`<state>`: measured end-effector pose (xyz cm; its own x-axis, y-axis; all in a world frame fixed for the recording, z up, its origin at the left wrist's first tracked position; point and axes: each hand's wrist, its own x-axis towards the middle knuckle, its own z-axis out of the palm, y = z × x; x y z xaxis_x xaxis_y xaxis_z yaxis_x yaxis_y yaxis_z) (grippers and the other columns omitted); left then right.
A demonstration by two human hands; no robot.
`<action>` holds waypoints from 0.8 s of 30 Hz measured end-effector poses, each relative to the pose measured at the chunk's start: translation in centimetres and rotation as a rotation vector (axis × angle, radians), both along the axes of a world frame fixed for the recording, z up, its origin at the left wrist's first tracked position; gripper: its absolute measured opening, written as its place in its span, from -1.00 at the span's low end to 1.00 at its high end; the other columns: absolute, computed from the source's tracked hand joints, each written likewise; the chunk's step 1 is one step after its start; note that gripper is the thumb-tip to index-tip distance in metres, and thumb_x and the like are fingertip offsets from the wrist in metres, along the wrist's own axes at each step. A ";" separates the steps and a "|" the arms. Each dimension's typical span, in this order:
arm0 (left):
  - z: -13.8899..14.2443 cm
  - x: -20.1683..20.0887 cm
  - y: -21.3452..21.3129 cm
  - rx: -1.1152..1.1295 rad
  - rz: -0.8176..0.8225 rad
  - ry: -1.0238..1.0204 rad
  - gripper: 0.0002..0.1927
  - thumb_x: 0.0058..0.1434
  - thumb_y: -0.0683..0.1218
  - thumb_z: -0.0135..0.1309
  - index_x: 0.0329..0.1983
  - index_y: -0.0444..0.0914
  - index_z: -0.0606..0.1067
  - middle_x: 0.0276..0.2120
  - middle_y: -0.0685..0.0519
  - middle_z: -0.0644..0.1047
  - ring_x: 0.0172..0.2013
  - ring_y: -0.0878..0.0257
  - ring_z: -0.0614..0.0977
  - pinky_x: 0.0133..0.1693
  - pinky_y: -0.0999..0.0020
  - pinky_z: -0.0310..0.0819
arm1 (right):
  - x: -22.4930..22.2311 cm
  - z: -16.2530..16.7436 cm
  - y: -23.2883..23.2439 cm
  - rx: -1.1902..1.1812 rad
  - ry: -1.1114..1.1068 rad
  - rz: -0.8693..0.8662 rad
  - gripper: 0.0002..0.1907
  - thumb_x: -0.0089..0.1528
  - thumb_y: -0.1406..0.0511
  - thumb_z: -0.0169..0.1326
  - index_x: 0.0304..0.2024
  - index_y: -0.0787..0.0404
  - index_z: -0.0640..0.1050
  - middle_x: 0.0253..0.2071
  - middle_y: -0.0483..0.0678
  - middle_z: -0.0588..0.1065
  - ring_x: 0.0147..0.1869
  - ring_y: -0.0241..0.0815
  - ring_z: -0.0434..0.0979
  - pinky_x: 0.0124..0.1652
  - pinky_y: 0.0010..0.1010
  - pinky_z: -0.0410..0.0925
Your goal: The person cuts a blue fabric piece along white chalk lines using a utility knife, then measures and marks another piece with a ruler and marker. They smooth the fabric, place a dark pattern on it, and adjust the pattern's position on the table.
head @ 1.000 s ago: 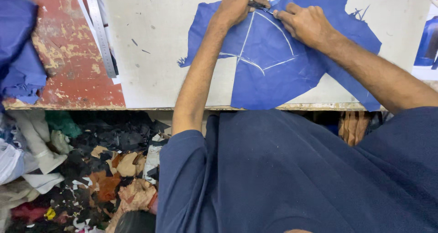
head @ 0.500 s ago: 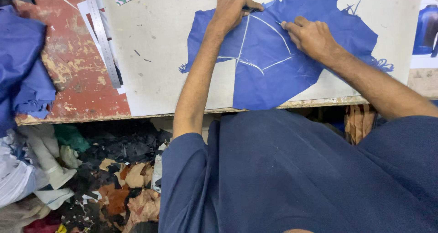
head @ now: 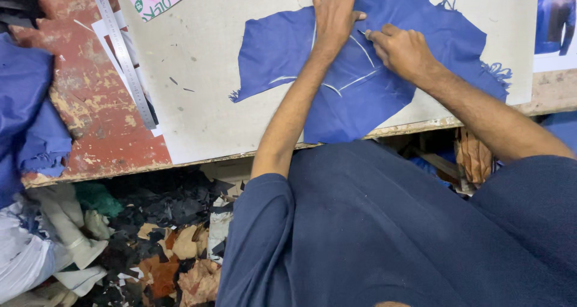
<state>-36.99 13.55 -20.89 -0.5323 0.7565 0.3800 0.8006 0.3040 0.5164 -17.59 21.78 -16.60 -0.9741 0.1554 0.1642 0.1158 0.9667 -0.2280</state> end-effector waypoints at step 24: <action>-2.5 2.0 -0.2 0.260 0.077 0.034 -0.76 0.13 -0.05 0.29 -0.18 -0.19 0.53 -0.23 0.17 0.55 -0.05 0.18 0.51 0.11 0.06 0.23 | 8.2 0.2 -6.9 -0.201 -0.023 -0.353 -0.69 0.33 0.40 0.16 0.14 0.27 0.58 -0.24 0.16 0.52 -0.33 0.19 0.58 -0.33 -0.07 0.46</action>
